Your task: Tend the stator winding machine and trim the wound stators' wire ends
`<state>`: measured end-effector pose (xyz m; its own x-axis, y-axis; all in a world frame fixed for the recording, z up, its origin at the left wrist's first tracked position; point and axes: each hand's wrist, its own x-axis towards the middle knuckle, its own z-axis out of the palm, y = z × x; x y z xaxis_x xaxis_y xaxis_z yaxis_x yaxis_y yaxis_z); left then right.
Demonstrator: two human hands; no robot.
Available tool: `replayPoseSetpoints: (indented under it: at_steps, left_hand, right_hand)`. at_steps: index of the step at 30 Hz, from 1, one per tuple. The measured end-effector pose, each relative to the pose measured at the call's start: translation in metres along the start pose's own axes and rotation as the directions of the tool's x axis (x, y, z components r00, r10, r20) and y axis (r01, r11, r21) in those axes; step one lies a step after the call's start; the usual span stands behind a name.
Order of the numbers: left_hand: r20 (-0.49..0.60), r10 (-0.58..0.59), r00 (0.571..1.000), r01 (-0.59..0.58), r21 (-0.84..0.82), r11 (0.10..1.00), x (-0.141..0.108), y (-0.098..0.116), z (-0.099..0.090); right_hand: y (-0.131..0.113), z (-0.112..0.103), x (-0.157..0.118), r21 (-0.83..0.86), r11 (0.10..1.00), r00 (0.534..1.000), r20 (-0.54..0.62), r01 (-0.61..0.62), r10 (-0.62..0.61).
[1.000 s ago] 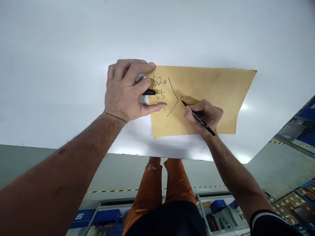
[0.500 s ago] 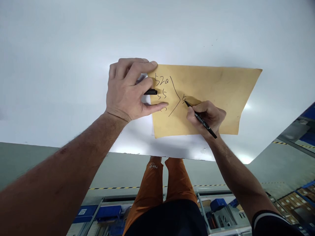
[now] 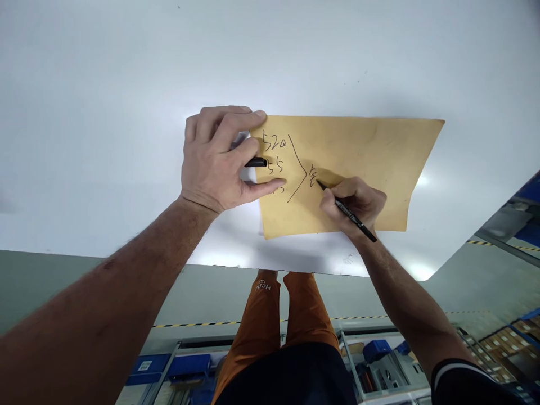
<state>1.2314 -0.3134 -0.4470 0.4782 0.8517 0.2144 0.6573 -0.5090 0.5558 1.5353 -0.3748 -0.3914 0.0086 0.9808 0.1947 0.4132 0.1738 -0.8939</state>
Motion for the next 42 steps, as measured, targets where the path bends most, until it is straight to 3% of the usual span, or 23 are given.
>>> replayPoseSetpoints:
  at_steps: [3, 11, 19, 24, 28, 36, 42]
  left_hand:
    - [0.024, -0.037, 0.999, 0.036, 0.027, 0.999, 0.000, 0.001, -0.001]
    - [0.028, -0.027, 0.999, 0.027, 0.022, 0.999, -0.001, 0.000, 0.000]
    - [-0.017, 0.049, 0.999, -0.048, 0.033, 0.998, -0.003, -0.008, 0.005]
    - [0.080, -0.028, 0.996, 0.024, 0.057, 0.998, -0.004, -0.007, 0.004]
    - [0.099, -0.075, 0.992, 0.071, 0.043, 0.997, -0.003, 0.001, -0.002]
    - [-0.025, 0.008, 1.000, -0.006, 0.074, 0.997, 0.001, 0.004, -0.001]
    - [0.020, -0.025, 0.999, 0.023, 0.091, 0.996, 0.003, 0.008, -0.006]
  right_hand:
    - [-0.001, 0.002, 0.001, -0.003, 0.999, 0.992, -0.113, -0.049, 0.048]
    - [-0.003, 0.005, 0.001, -0.091, 0.992, 0.985, -0.156, -0.092, 0.077]
    - [-0.003, 0.004, 0.001, -0.096, 0.993, 0.995, -0.074, -0.068, 0.061]
    - [-0.003, 0.006, 0.002, -0.103, 0.991, 0.989, -0.135, -0.082, 0.068]
    - [-0.003, 0.005, 0.001, -0.094, 0.993, 0.992, -0.106, -0.073, 0.063]
    - [-0.003, 0.002, -0.001, -0.039, 0.997, 0.993, -0.098, -0.070, 0.066]
    - [-0.001, 0.001, -0.002, -0.061, 0.996, 0.996, -0.068, -0.062, 0.058]
